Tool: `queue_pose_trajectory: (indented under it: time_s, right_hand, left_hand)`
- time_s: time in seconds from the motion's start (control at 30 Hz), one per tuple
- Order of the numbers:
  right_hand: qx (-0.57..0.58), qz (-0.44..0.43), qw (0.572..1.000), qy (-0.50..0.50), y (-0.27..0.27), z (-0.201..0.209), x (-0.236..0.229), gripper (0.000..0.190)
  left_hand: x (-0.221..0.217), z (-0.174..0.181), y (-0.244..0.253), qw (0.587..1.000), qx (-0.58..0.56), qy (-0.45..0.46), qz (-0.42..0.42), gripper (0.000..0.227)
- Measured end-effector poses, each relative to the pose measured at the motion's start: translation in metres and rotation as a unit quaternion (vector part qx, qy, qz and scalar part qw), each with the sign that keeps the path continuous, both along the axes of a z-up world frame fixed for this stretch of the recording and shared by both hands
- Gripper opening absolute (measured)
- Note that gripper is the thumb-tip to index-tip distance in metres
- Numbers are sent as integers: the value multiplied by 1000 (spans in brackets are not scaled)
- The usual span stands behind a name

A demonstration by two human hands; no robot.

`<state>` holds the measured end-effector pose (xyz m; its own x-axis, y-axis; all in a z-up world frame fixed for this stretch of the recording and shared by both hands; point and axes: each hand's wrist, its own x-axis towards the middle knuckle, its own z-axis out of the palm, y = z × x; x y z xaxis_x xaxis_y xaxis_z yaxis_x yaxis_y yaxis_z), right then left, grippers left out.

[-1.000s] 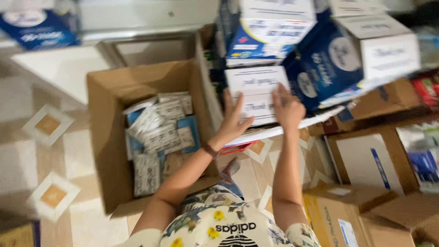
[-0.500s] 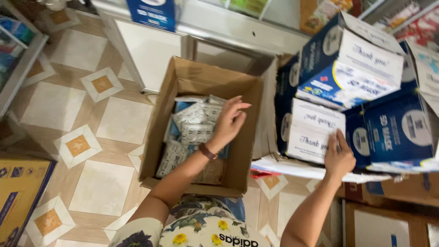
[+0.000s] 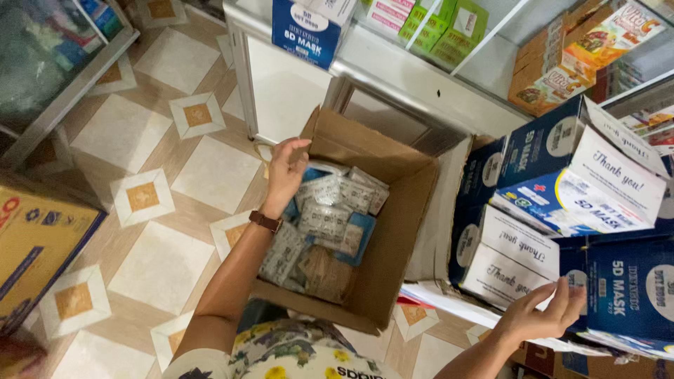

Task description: The person transfers individually wrapped face masks from a large open cardboard box into a smaller, empty cardboard box. They handle the masks one by one, arranging them neatly inside the smaller box until it is full, then close the flaps and place the box on a stack of similar boxes.

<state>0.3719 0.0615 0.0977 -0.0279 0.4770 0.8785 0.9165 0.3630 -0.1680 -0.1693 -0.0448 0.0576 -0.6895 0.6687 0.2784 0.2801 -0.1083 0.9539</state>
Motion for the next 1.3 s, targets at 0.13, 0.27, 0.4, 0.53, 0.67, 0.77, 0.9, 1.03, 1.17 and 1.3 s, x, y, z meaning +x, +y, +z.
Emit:
queue_pose_trajectory:
  time_s: [0.13,0.27,0.4,0.53,0.67,0.77,0.9,1.03,1.17,1.3]
  right_hand:
    - [1,135,989,64,-31,26,-106,20]
    - [-177,267,941,107,-30,46,-247,27]
    - [-373,353,848,133,26,24,-384,24]
    - [-465,356,796,153,122,-24,-510,27]
    - [-485,337,774,229,212,-59,-597,51]
    - [-527,334,667,407,254,-63,-634,74]
    - [-596,337,592,425,264,-54,-649,85]
    - [-580,392,556,447,245,-34,-660,82]
    - [-536,393,605,438,196,-2,-641,69]
    - [-440,424,682,402,140,16,-588,59]
  left_hand:
    - [-60,-20,48,998,-44,-49,13,27]
    - [-132,-62,118,998,-53,-21,1,44]
    - [-210,-96,187,998,-43,36,7,63]
    - [-265,-99,235,998,25,47,18,76]
    - [-301,-89,271,999,7,34,27,80]
    - [-318,-79,289,999,28,41,2,83]
    - [-323,-55,293,996,11,-58,-68,80]
    - [-313,-28,270,985,17,-148,-81,75]
    - [-294,-8,233,973,140,-136,-121,71]
    - [-254,15,185,964,144,-126,-183,72]
